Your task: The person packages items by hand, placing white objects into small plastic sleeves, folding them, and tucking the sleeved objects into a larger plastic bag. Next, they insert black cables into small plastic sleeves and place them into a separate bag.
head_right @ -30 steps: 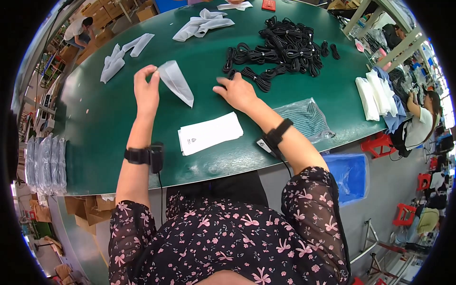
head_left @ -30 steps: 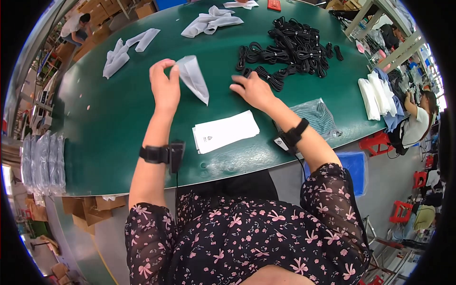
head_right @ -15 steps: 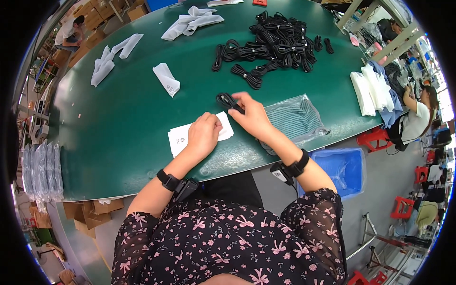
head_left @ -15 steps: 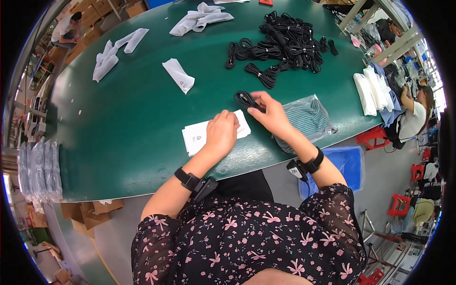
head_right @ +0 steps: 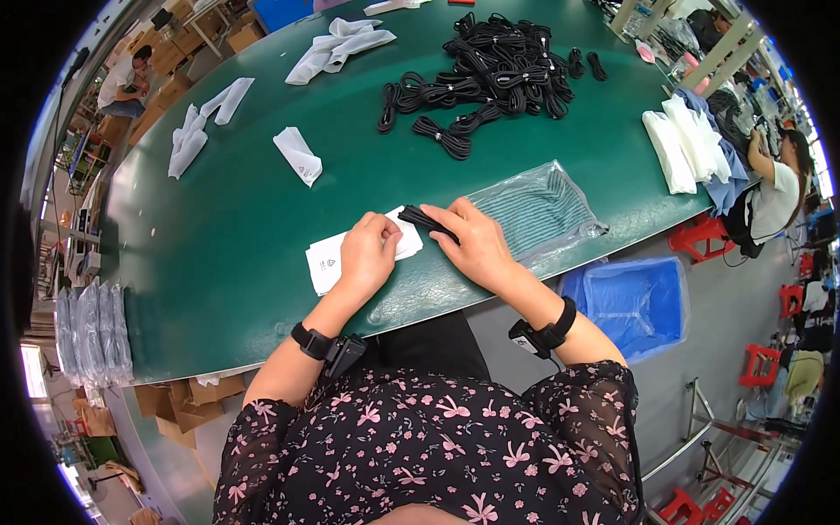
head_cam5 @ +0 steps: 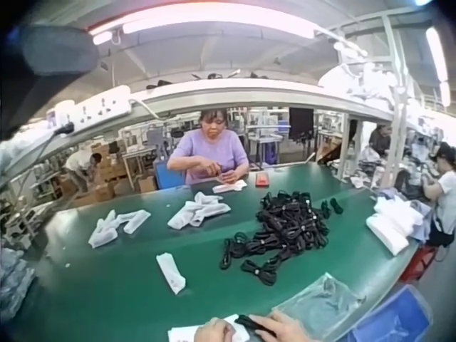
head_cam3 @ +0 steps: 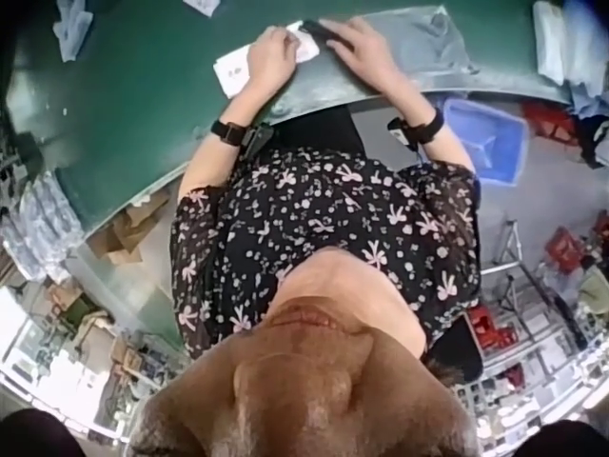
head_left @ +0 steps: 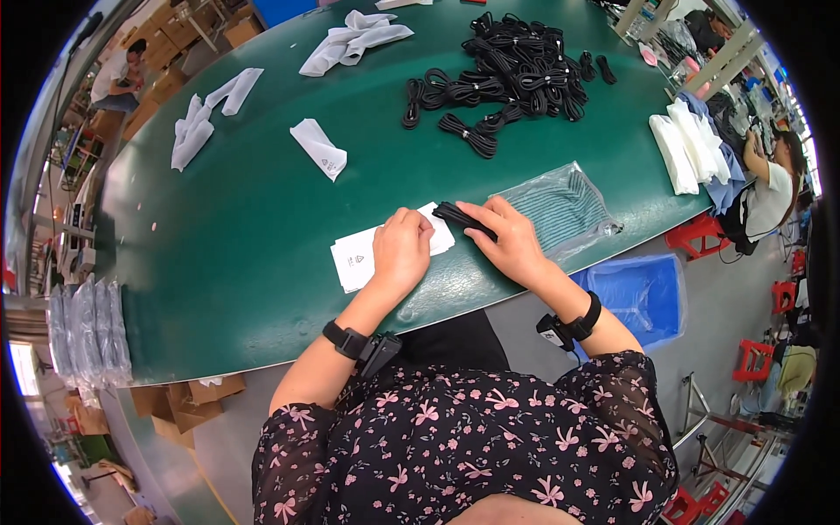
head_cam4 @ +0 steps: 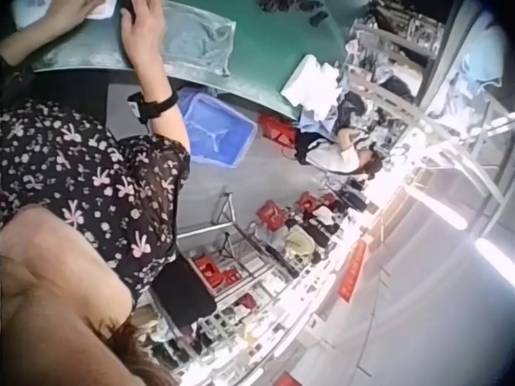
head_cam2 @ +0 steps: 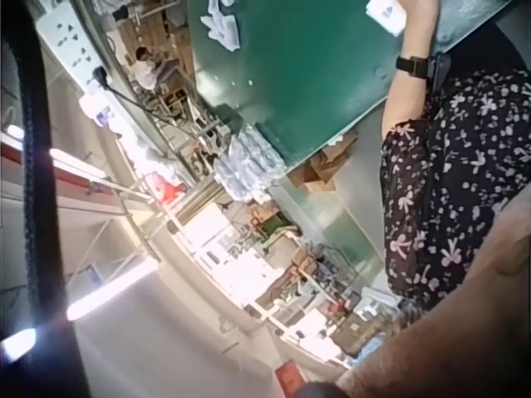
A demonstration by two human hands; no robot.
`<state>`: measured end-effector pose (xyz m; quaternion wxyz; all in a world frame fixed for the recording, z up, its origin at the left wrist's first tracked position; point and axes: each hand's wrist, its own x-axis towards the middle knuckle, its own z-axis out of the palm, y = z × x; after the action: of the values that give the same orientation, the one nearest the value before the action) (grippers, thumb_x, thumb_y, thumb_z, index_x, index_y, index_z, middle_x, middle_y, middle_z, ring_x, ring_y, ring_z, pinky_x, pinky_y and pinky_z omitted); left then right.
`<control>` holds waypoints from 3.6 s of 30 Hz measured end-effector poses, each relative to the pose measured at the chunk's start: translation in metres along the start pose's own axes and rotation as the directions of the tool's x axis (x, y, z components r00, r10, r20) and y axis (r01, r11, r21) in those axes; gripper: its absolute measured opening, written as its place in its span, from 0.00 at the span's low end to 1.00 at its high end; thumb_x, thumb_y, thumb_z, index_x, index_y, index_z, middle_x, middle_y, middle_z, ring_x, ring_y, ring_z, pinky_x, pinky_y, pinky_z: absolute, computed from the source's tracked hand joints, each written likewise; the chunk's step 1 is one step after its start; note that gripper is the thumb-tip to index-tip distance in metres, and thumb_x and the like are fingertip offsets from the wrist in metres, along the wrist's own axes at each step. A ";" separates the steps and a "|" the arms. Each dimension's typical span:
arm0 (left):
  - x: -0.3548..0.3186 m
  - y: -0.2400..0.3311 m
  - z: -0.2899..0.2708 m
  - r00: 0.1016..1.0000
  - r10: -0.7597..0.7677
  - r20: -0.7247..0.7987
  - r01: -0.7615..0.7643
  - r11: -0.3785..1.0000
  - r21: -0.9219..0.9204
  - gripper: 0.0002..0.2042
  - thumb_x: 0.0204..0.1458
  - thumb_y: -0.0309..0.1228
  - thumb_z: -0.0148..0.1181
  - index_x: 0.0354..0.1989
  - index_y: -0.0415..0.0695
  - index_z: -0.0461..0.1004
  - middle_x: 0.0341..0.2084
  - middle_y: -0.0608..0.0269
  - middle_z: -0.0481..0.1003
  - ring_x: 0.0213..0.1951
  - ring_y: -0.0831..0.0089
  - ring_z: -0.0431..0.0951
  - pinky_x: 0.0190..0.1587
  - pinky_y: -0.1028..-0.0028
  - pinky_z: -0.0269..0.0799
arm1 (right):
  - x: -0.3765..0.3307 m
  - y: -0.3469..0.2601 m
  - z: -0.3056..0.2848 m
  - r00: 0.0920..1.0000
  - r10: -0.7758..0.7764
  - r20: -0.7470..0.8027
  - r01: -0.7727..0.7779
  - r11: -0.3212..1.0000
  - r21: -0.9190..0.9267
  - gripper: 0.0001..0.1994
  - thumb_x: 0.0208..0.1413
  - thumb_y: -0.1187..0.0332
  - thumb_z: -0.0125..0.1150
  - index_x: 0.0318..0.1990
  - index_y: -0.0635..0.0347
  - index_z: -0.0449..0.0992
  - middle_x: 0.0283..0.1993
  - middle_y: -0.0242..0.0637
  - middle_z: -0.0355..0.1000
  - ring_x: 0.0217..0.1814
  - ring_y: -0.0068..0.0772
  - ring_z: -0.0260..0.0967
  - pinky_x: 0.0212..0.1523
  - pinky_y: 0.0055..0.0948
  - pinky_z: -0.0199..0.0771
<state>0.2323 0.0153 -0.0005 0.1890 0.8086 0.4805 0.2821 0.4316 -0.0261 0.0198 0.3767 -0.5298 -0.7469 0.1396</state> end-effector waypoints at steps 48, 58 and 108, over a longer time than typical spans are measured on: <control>0.105 -0.096 -0.150 0.837 -0.467 -0.285 0.092 0.633 -0.769 0.11 0.61 0.31 0.53 0.45 0.35 0.71 0.40 0.59 0.75 0.41 0.71 0.75 0.45 0.65 0.74 | 0.109 0.057 0.004 0.983 -0.132 -0.131 0.041 0.843 -0.537 0.16 0.49 0.72 0.65 0.46 0.63 0.72 0.43 0.44 0.68 0.39 0.44 0.69 0.43 0.34 0.72; 0.109 -0.131 -0.146 0.667 -0.165 -0.727 0.088 0.986 -0.144 0.13 0.60 0.33 0.53 0.44 0.35 0.72 0.41 0.54 0.75 0.42 0.63 0.76 0.43 0.63 0.73 | 0.106 0.091 0.022 0.993 0.059 0.101 0.009 0.821 -0.571 0.14 0.50 0.70 0.61 0.44 0.64 0.71 0.36 0.46 0.69 0.38 0.45 0.70 0.40 0.38 0.73; -0.005 0.006 -0.024 0.976 0.218 -0.028 -0.219 0.947 -0.234 0.04 0.50 0.19 0.59 0.32 0.38 0.69 0.35 0.58 0.72 0.37 0.65 0.72 0.39 0.70 0.69 | -0.004 0.005 0.002 0.937 0.160 0.312 -0.245 0.935 0.258 0.15 0.53 0.74 0.62 0.49 0.59 0.76 0.36 0.36 0.67 0.33 0.31 0.67 0.29 0.25 0.71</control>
<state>0.2189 0.0093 0.0203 0.2508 0.8283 0.3514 0.3571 0.4339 -0.0277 0.0137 0.3223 -0.5174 -0.7052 0.3620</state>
